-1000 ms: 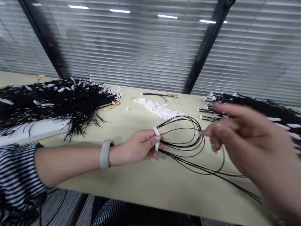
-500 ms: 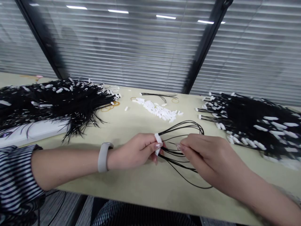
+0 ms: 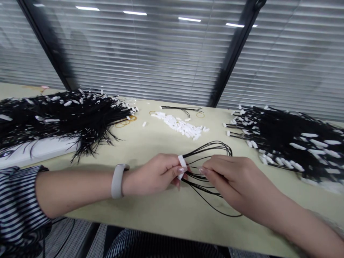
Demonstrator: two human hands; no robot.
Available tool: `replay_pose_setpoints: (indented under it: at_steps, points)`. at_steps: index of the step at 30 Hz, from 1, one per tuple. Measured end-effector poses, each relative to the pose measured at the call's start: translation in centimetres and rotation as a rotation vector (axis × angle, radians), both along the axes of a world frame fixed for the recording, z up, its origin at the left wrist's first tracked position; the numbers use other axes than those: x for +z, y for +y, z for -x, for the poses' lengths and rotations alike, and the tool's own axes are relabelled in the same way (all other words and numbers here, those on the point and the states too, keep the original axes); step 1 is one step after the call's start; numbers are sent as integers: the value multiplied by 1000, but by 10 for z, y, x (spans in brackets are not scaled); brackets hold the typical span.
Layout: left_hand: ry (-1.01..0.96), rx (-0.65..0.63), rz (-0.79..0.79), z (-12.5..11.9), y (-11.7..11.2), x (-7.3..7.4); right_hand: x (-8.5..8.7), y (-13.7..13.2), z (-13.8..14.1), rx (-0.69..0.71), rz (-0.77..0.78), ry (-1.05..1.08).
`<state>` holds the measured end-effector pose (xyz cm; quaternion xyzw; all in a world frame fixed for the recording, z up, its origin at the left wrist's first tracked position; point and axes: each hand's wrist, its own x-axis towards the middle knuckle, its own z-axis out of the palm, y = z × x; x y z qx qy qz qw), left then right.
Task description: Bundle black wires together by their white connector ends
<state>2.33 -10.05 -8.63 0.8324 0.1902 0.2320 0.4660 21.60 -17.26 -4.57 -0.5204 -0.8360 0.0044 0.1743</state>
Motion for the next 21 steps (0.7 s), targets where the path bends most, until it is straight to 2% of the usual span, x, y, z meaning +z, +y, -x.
replay_pose_setpoints:
  at_steps: [6,12,16,21]
  points:
    - [-10,-19,-24,-1,0,2,1,0,-1,25,11,67]
    - [-12,-31,-23,-1,0,2,3,0,0,16,21,19]
    - [14,-20,-38,0,-1,3,5,0,-1,60,20,-1]
    - [21,-23,-58,-1,-2,4,1,1,-3,77,-32,8]
